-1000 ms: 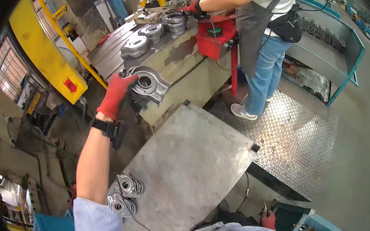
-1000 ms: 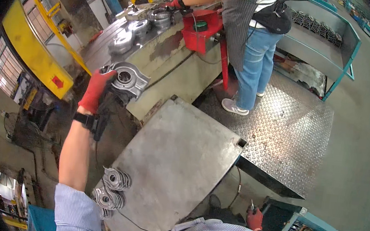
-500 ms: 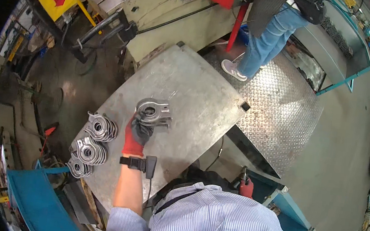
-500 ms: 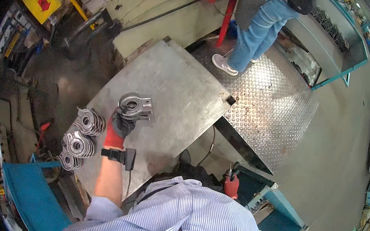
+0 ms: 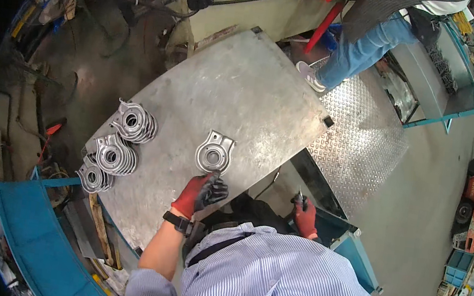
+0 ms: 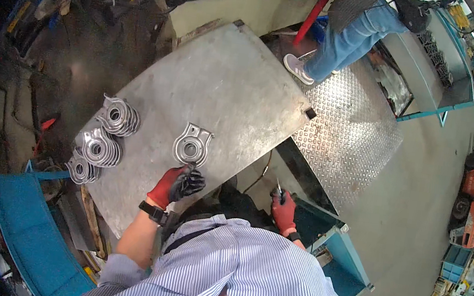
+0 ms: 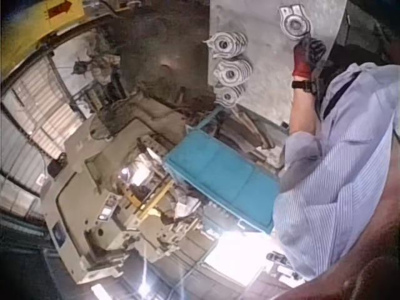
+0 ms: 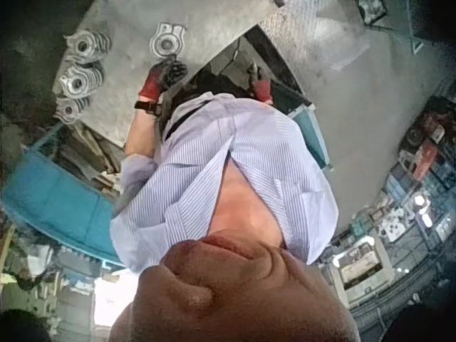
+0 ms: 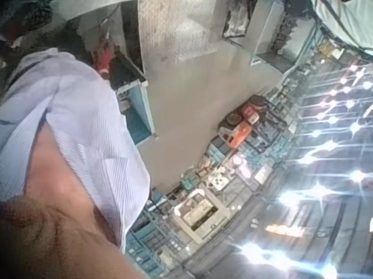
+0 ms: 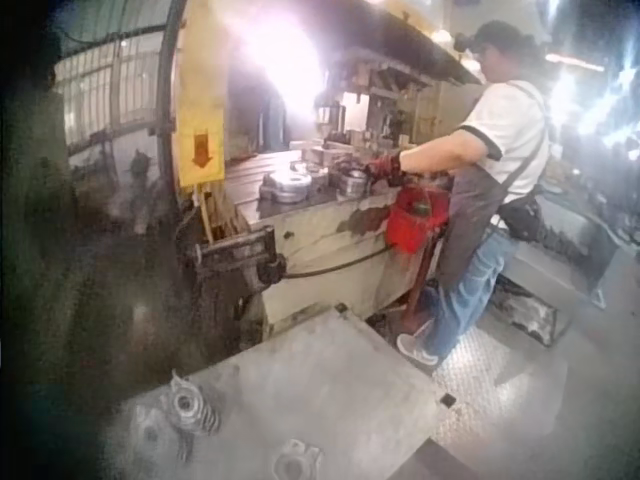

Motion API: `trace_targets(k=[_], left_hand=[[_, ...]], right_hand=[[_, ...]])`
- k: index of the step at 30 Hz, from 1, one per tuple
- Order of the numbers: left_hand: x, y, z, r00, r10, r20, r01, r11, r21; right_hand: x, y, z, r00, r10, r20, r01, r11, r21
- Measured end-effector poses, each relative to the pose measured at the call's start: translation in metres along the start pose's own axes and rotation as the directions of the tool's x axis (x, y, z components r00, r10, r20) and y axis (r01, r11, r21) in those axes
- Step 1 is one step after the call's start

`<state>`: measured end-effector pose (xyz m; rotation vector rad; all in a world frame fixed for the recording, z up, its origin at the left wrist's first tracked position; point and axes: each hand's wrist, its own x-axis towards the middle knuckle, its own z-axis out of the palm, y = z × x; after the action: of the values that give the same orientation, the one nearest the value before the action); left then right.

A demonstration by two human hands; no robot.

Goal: Inspecting metal bearing housings on a work table and cleaning them with an air nozzle tool.

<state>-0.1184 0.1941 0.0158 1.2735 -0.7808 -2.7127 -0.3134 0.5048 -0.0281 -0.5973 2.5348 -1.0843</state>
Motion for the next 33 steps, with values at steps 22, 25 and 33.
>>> trace_targets(k=[22,25,33], left_hand=[[-0.015,0.047,-0.033,0.851,0.515,0.101,-0.23,0.194,0.954],[-0.049,0.018,-0.064,0.932,0.361,0.019,-0.286,0.705,0.649],[-0.038,-0.067,-0.145,0.923,0.384,0.005,-0.213,0.502,0.838]], right_hand=[[-0.063,-0.125,0.057,0.966,-0.128,0.224,0.14,0.989,-0.041],[-0.078,-0.142,0.064,0.945,-0.107,0.308,0.116,0.993,-0.012],[-0.124,-0.148,0.111,0.88,-0.15,0.451,0.221,0.969,-0.111]])
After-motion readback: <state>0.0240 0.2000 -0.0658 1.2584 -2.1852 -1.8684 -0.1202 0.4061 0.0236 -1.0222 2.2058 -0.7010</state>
